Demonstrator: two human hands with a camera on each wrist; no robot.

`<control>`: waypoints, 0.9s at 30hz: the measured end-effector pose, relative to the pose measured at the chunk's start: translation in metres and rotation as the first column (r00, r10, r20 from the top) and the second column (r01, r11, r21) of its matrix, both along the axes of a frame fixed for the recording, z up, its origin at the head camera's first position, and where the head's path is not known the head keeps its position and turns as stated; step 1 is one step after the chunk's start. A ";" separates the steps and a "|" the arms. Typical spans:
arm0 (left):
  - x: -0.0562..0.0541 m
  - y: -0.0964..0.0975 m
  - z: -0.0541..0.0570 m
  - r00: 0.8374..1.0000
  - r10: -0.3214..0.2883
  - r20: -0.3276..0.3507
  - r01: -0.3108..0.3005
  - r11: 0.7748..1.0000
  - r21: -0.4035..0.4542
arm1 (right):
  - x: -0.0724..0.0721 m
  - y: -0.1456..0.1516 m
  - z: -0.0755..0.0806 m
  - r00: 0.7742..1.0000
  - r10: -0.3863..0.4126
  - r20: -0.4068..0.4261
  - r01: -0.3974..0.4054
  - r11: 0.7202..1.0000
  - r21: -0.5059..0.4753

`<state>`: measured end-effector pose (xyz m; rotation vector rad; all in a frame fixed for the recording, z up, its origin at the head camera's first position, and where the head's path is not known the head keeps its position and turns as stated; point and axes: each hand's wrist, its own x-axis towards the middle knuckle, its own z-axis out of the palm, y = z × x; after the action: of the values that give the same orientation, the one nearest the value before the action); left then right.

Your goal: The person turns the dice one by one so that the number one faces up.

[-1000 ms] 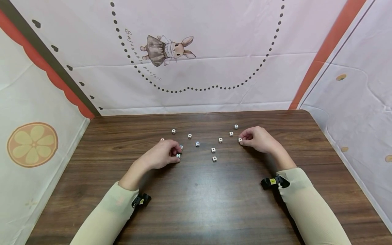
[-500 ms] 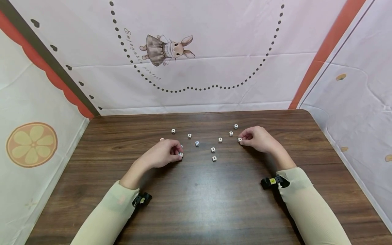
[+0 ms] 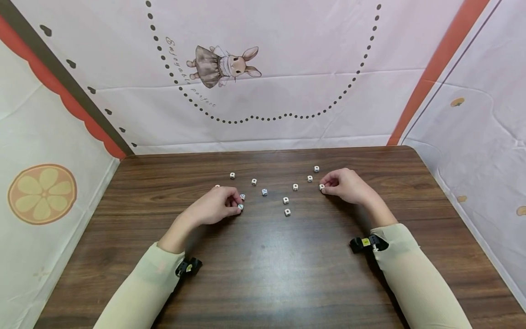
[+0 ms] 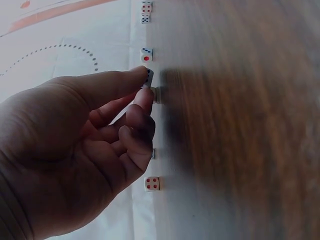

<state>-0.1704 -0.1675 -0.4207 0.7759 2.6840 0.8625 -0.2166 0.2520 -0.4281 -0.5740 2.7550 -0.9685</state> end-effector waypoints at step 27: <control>-0.002 -0.002 -0.003 1.000 -0.019 -0.024 0.018 1.000 -0.012 | 0.001 -0.001 0.003 1.000 -0.009 0.013 0.008 1.000 0.020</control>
<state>-0.1725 -0.1692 -0.4240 0.8128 2.6962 0.8377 -0.2159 0.2506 -0.4256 -0.5517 2.7549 -0.9427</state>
